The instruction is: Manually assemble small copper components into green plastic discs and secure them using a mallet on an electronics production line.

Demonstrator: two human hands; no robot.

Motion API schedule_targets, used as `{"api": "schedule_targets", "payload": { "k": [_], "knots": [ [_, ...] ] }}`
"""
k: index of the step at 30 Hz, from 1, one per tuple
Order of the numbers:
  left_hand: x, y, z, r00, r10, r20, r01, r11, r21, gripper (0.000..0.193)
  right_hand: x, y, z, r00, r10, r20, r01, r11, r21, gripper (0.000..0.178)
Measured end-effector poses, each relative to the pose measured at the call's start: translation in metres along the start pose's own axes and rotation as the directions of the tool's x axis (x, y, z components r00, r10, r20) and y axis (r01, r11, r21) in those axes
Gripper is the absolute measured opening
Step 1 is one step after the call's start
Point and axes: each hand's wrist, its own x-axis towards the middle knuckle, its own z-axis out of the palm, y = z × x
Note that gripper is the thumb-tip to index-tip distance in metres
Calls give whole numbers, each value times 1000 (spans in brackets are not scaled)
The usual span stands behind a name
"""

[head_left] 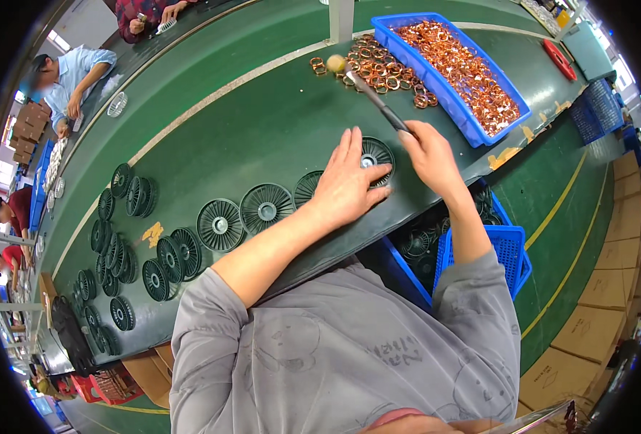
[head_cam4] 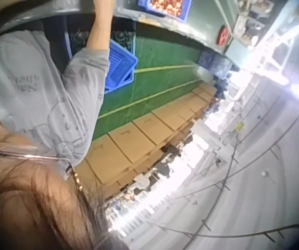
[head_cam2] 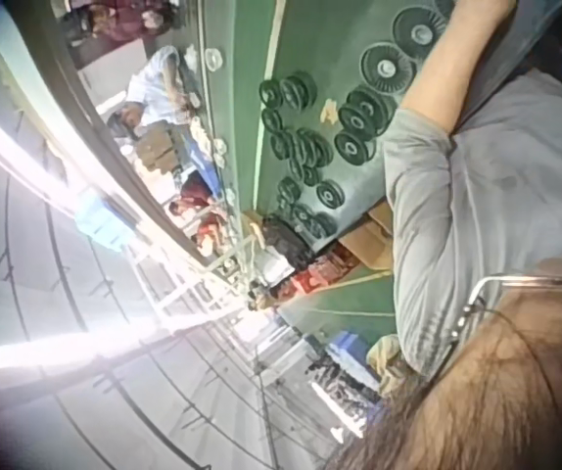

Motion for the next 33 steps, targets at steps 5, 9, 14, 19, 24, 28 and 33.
{"api": "schedule_targets", "payload": {
  "k": [5,9,14,19,24,28,33],
  "knots": [
    [9,-15,0,996,-82,29,85,983,-162,49,-66,-43,-56,946,259,197,-325,787,525,31],
    [12,-15,-8,977,-210,22,208,939,-274,84,-104,-65,-81,923,324,206,-383,753,535,35],
    [16,-9,-11,951,-298,78,307,893,-330,106,-128,-54,-78,980,126,155,-142,985,102,45],
    [16,-14,-8,950,-308,51,308,896,-321,109,-121,-59,-79,923,273,271,-311,944,111,44],
    [12,-9,-13,952,-302,50,301,898,-320,113,-111,-53,-55,994,-101,42,103,994,-41,40],
    [9,-14,-19,948,-314,48,314,905,-288,113,-101,-50,-55,937,150,315,-138,989,-60,42],
    [-41,-18,-54,989,-147,-23,144,984,-103,110,-123,-59,-71,895,240,376,-309,942,134,43]
  ]
}}
